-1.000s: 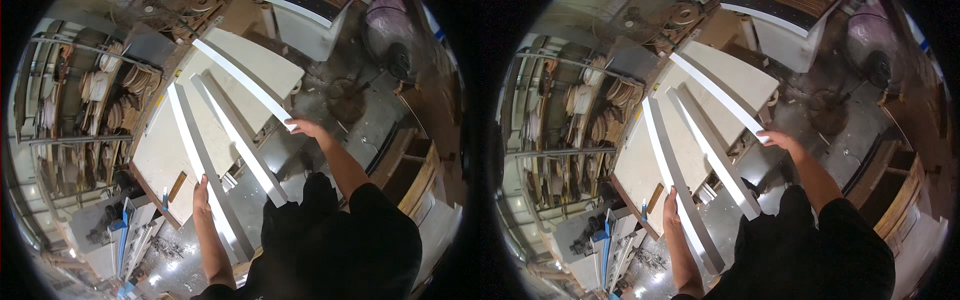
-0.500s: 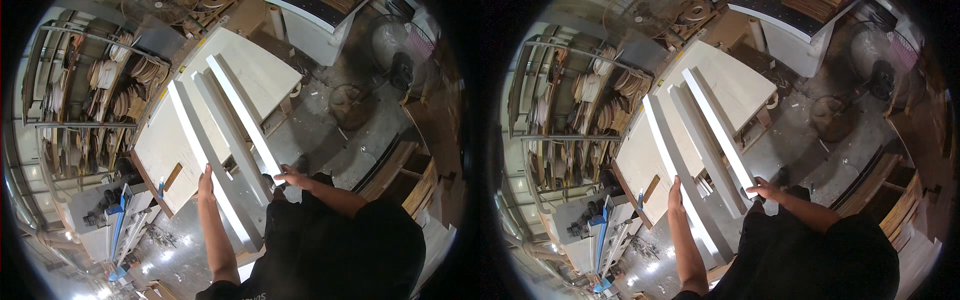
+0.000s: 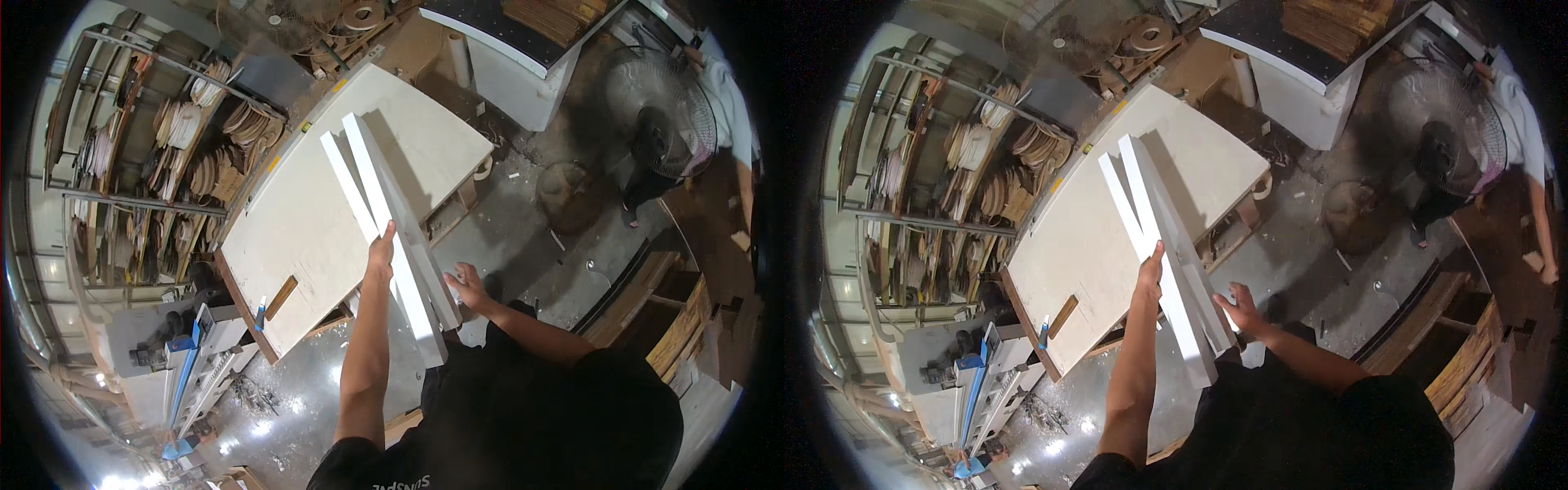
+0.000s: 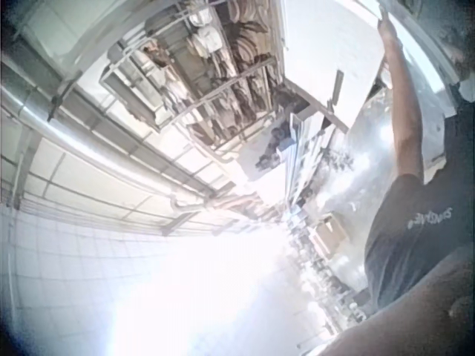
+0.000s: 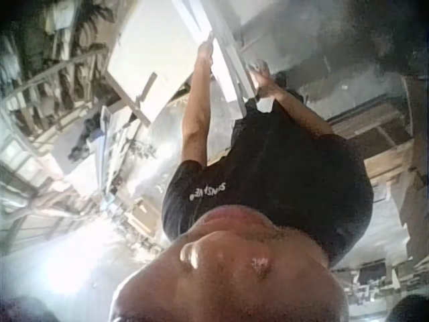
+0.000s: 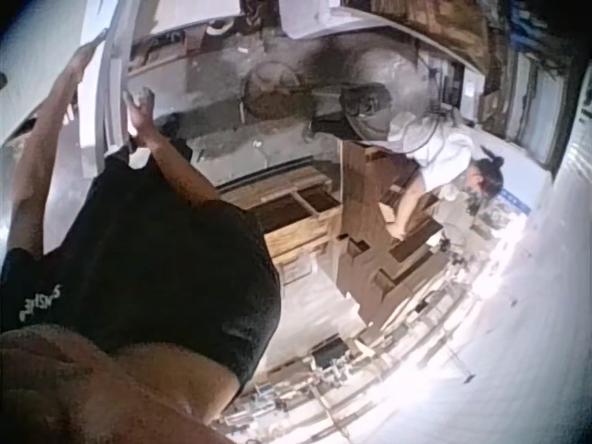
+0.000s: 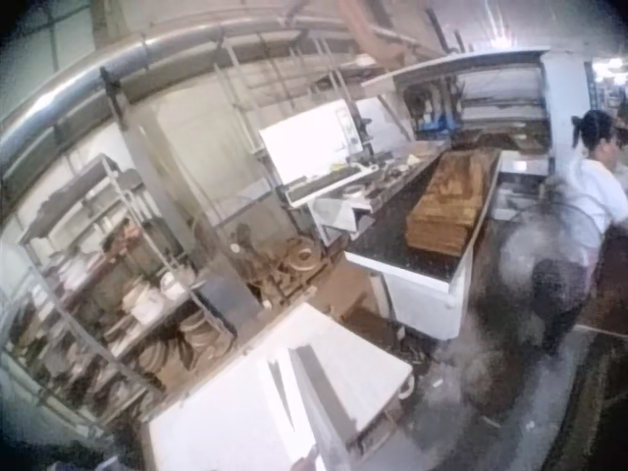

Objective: Measuring and marking wooden planks before moving them to an edge banding machine.

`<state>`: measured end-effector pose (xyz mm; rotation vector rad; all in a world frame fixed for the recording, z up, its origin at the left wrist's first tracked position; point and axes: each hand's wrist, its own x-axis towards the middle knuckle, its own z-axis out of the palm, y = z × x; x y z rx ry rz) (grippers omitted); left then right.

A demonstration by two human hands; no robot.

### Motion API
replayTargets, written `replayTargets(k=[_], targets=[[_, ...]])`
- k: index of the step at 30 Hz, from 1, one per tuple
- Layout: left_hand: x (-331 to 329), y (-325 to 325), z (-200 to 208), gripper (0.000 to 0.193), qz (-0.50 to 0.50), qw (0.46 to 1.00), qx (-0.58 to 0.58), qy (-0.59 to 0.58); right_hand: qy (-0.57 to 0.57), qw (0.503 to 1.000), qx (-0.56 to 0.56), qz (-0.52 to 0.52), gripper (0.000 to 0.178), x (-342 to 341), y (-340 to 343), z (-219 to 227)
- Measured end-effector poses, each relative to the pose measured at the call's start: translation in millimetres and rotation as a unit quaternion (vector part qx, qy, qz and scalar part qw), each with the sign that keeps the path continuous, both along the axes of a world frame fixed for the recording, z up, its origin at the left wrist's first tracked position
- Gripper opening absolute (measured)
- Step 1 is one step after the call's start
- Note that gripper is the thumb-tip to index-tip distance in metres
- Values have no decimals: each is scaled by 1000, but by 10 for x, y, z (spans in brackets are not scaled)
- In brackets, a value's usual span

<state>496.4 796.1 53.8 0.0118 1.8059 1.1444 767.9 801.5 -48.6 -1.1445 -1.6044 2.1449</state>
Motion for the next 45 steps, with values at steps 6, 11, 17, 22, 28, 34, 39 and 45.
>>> replayTargets(k=[6,11,17,22,28,34,39,45], targets=[[140,94,-237,121,-15,998,54,-36,26,997,-45,61,74,-346,233,851],[-87,-58,-385,134,16,996,70,-54,1,991,-66,114,85,-482,-35,915],[182,-47,356,73,-186,957,-75,210,75,991,-106,11,65,-465,-11,809],[18,-579,250,100,-19,919,-76,386,46,994,-96,23,68,-532,72,812],[97,-901,-231,110,-17,998,37,43,53,996,-76,3,66,-686,11,783],[216,-822,-351,109,28,997,72,25,-42,998,40,4,72,-757,-94,458],[273,-750,-213,93,45,998,46,0,-84,990,109,-2,78,-792,-107,485],[345,-790,-293,92,56,989,107,-85,7,996,-85,34,77,-824,112,550]])
